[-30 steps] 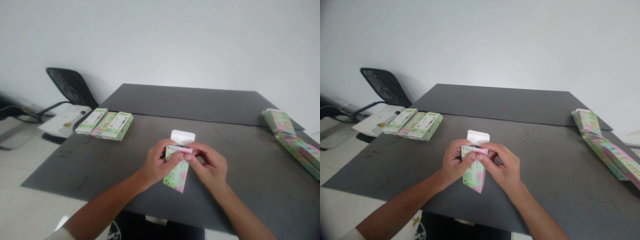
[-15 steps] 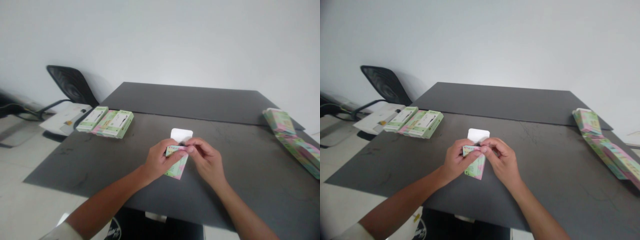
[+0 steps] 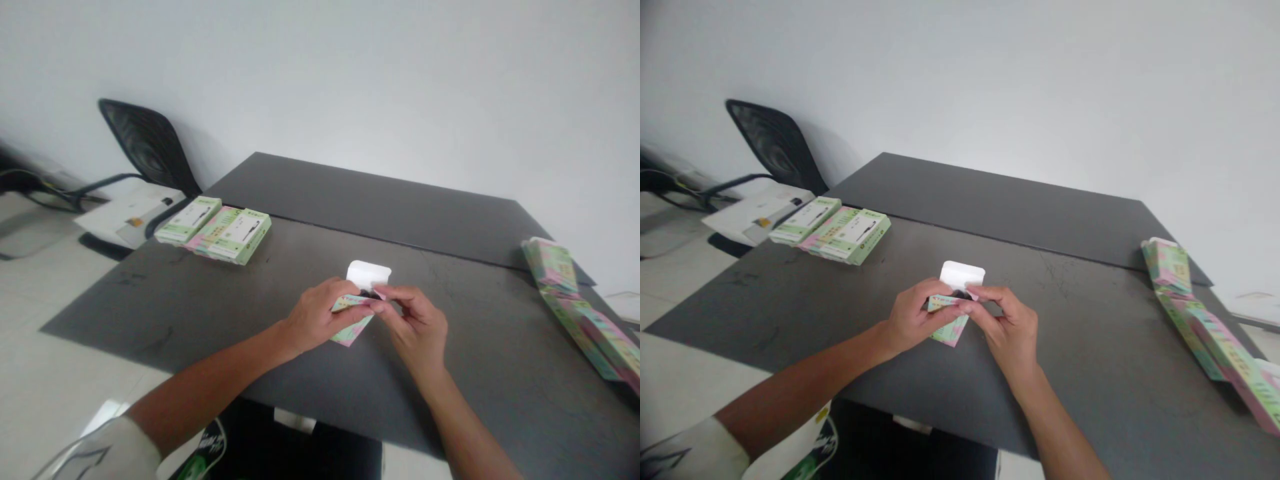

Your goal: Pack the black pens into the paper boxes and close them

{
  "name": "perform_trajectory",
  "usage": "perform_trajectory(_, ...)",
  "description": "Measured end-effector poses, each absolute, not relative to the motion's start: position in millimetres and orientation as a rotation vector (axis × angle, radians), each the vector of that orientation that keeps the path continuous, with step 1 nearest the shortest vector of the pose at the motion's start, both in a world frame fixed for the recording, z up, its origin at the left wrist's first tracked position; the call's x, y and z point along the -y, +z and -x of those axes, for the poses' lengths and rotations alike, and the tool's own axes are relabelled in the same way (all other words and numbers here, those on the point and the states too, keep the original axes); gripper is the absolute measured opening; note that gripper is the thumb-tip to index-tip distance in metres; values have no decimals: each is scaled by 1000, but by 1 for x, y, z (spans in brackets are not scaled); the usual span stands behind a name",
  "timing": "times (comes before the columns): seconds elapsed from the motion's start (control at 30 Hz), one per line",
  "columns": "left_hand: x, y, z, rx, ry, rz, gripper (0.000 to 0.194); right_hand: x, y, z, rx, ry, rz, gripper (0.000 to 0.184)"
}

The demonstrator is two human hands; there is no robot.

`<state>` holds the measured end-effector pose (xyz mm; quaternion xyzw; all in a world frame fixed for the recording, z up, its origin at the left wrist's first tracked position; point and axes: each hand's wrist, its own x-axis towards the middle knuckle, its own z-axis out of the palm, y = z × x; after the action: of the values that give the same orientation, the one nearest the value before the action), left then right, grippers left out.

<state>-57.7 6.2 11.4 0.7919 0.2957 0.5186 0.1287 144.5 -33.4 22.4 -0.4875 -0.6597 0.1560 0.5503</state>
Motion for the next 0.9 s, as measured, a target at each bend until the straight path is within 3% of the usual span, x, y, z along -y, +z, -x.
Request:
perform_trajectory(0.4,-4,-1,56,-812,1647,-2188,57,33,33,-139,1532,493,1043,23)
perform_trajectory(0.63,-3,7,54,-780,1740,-2186,34,34,35,-135,1510,564,1027,25)
perform_trajectory(0.9,3,20,63,-914,1354,-2380,41,31,28,-130,1426,649,947,26)
